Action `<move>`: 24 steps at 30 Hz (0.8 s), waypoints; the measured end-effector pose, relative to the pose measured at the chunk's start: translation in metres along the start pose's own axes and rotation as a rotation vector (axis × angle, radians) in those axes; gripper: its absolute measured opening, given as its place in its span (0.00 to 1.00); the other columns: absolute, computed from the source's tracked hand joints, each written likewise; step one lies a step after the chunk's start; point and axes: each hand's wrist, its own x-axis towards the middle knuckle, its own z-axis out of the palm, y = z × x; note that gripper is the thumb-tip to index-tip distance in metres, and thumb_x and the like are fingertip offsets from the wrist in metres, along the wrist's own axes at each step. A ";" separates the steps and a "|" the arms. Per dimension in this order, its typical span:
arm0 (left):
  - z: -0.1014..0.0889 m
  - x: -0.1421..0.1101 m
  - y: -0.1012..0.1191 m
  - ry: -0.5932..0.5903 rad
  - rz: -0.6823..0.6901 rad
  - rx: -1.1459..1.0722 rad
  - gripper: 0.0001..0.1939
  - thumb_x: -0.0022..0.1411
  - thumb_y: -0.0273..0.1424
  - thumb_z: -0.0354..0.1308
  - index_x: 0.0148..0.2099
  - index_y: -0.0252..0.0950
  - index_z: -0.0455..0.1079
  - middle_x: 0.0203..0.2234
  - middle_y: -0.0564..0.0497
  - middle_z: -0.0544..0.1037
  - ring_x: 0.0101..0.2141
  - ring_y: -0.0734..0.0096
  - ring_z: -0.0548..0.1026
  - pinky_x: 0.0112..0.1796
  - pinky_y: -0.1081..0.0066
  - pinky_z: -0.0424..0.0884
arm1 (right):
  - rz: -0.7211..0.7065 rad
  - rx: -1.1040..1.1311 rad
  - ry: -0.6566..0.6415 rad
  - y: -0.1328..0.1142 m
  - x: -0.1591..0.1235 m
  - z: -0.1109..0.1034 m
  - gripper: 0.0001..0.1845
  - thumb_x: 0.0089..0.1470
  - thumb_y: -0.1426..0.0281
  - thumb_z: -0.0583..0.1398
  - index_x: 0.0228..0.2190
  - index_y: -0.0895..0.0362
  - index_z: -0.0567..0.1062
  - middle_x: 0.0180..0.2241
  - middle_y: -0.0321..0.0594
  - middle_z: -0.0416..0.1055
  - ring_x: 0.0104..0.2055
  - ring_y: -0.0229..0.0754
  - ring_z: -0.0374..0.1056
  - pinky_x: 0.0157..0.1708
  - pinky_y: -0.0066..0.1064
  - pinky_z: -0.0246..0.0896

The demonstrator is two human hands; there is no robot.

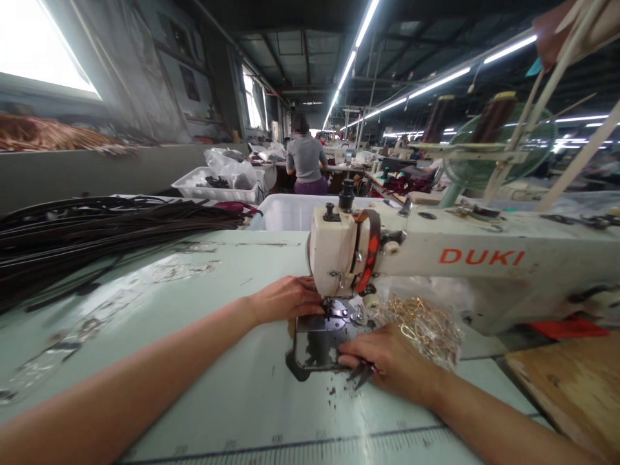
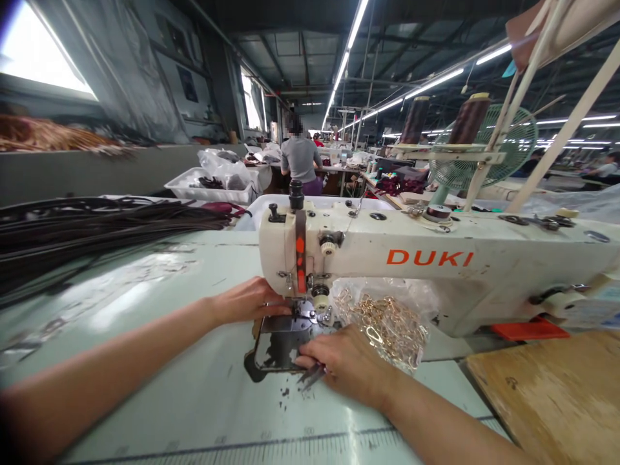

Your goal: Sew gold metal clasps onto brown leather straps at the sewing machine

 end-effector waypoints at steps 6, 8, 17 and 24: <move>-0.002 -0.006 0.009 -0.014 0.006 0.091 0.13 0.71 0.32 0.46 0.49 0.34 0.70 0.41 0.48 0.77 0.41 0.67 0.74 0.50 0.68 0.67 | 0.025 -0.007 -0.020 -0.001 0.000 -0.002 0.13 0.65 0.63 0.52 0.37 0.55 0.74 0.27 0.34 0.74 0.28 0.36 0.71 0.26 0.28 0.57; -0.002 -0.009 0.010 -0.025 0.013 0.129 0.14 0.71 0.29 0.45 0.52 0.34 0.68 0.43 0.46 0.76 0.42 0.66 0.74 0.51 0.66 0.66 | 0.020 -0.015 -0.018 -0.001 0.000 -0.002 0.13 0.65 0.63 0.53 0.37 0.55 0.74 0.27 0.34 0.74 0.28 0.36 0.71 0.26 0.28 0.56; -0.001 -0.023 0.031 -0.132 -0.095 0.403 0.24 0.65 0.22 0.49 0.62 0.36 0.59 0.46 0.44 0.73 0.49 0.59 0.70 0.55 0.60 0.62 | 0.012 -0.058 -0.024 -0.005 0.004 -0.007 0.12 0.65 0.65 0.52 0.37 0.55 0.74 0.27 0.34 0.74 0.28 0.36 0.71 0.25 0.28 0.55; 0.002 -0.014 0.070 -0.298 -0.271 0.602 0.29 0.60 0.17 0.51 0.63 0.33 0.56 0.39 0.43 0.74 0.39 0.59 0.74 0.43 0.62 0.72 | 0.034 -0.041 -0.054 -0.005 0.003 -0.006 0.09 0.64 0.68 0.53 0.38 0.54 0.73 0.30 0.34 0.76 0.32 0.36 0.72 0.27 0.27 0.56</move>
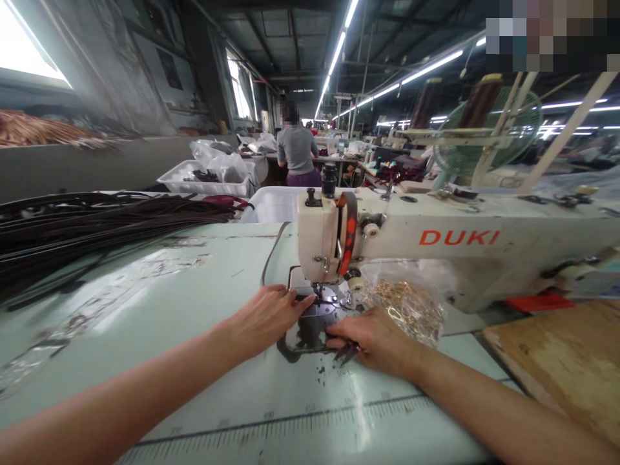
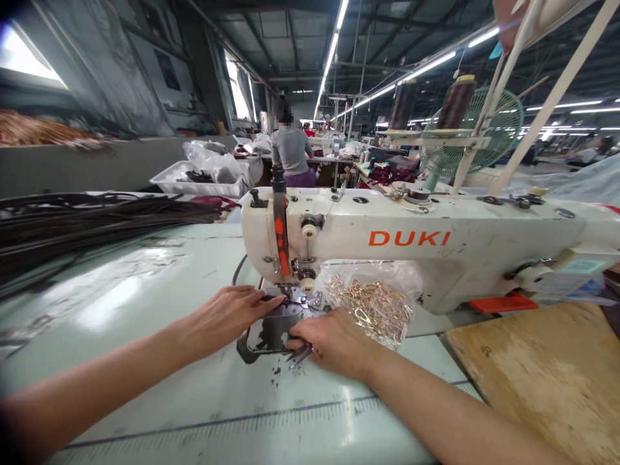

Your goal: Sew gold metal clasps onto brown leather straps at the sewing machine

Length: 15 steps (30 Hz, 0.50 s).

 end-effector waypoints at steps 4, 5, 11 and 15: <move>-0.019 0.002 0.008 -0.126 -0.064 0.053 0.30 0.60 0.16 0.51 0.64 0.33 0.55 0.36 0.44 0.74 0.32 0.58 0.76 0.32 0.63 0.73 | 0.019 -0.002 -0.008 0.001 -0.001 0.003 0.08 0.63 0.67 0.54 0.39 0.53 0.72 0.31 0.33 0.76 0.32 0.37 0.72 0.28 0.27 0.57; -0.024 0.003 0.007 -0.150 -0.063 0.053 0.30 0.60 0.17 0.51 0.64 0.34 0.56 0.34 0.45 0.75 0.29 0.58 0.76 0.29 0.64 0.72 | 0.019 -0.002 -0.007 0.002 -0.002 0.004 0.07 0.63 0.67 0.54 0.40 0.52 0.72 0.31 0.33 0.76 0.32 0.37 0.72 0.29 0.27 0.57; -0.036 0.019 -0.030 -0.245 -0.050 -0.345 0.21 0.63 0.22 0.51 0.54 0.47 0.69 0.24 0.53 0.74 0.22 0.71 0.73 0.24 0.77 0.64 | 0.000 -0.016 0.015 0.006 -0.004 0.005 0.09 0.59 0.73 0.57 0.43 0.52 0.71 0.32 0.34 0.76 0.32 0.37 0.72 0.30 0.26 0.58; -0.020 0.023 -0.054 -0.508 -0.094 -0.760 0.25 0.63 0.24 0.49 0.60 0.49 0.63 0.22 0.56 0.74 0.18 0.75 0.72 0.20 0.81 0.65 | 0.007 -0.020 0.012 0.004 -0.003 0.002 0.11 0.58 0.74 0.57 0.43 0.52 0.71 0.34 0.34 0.77 0.33 0.37 0.72 0.29 0.25 0.58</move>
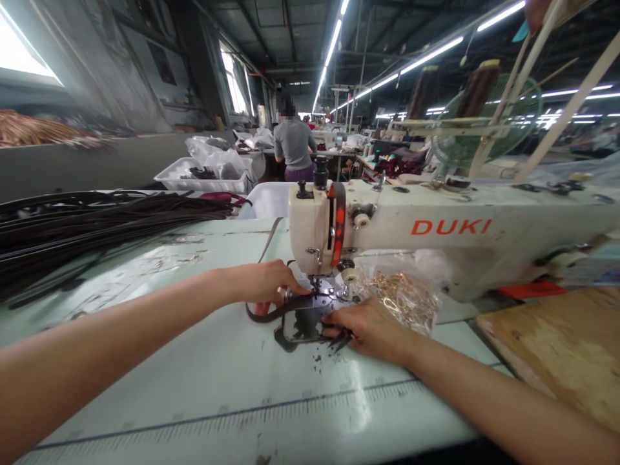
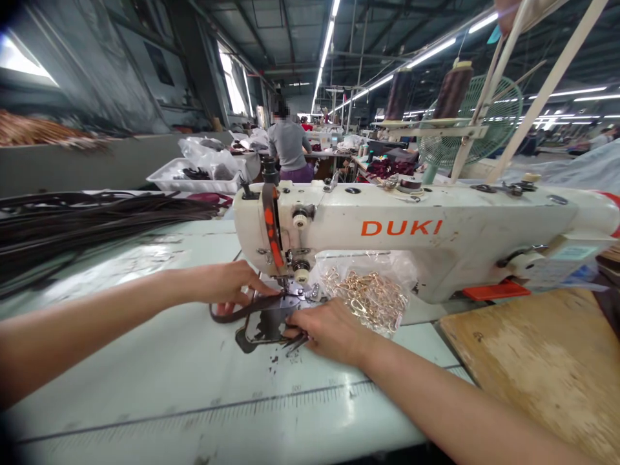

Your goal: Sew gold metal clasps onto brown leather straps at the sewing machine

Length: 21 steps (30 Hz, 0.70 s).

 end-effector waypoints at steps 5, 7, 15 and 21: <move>0.027 -0.006 -0.007 0.347 0.259 0.119 0.30 0.55 0.39 0.64 0.60 0.47 0.64 0.44 0.48 0.72 0.35 0.66 0.75 0.37 0.72 0.73 | 0.019 0.036 -0.001 -0.003 0.002 -0.003 0.09 0.61 0.71 0.56 0.43 0.51 0.72 0.35 0.33 0.77 0.36 0.38 0.73 0.30 0.26 0.58; 0.045 -0.011 0.003 0.433 0.255 0.146 0.39 0.50 0.48 0.67 0.61 0.42 0.62 0.52 0.43 0.66 0.47 0.56 0.71 0.49 0.63 0.69 | 0.017 0.052 0.015 -0.002 0.002 -0.002 0.08 0.63 0.67 0.54 0.41 0.52 0.72 0.34 0.34 0.77 0.36 0.38 0.73 0.30 0.26 0.58; 0.098 -0.018 0.066 0.422 -0.014 0.163 0.60 0.50 0.61 0.56 0.67 0.19 0.41 0.64 0.29 0.41 0.64 0.45 0.42 0.60 0.52 0.49 | 0.036 0.043 0.029 0.001 0.002 0.002 0.12 0.64 0.62 0.53 0.40 0.53 0.73 0.35 0.37 0.77 0.36 0.40 0.73 0.32 0.27 0.58; 0.115 -0.019 0.085 0.470 -0.084 0.197 0.58 0.51 0.62 0.54 0.67 0.21 0.42 0.63 0.29 0.38 0.62 0.43 0.41 0.58 0.49 0.53 | 0.010 0.075 0.059 -0.002 0.000 -0.004 0.12 0.63 0.65 0.53 0.31 0.56 0.73 0.27 0.36 0.74 0.29 0.36 0.69 0.29 0.25 0.56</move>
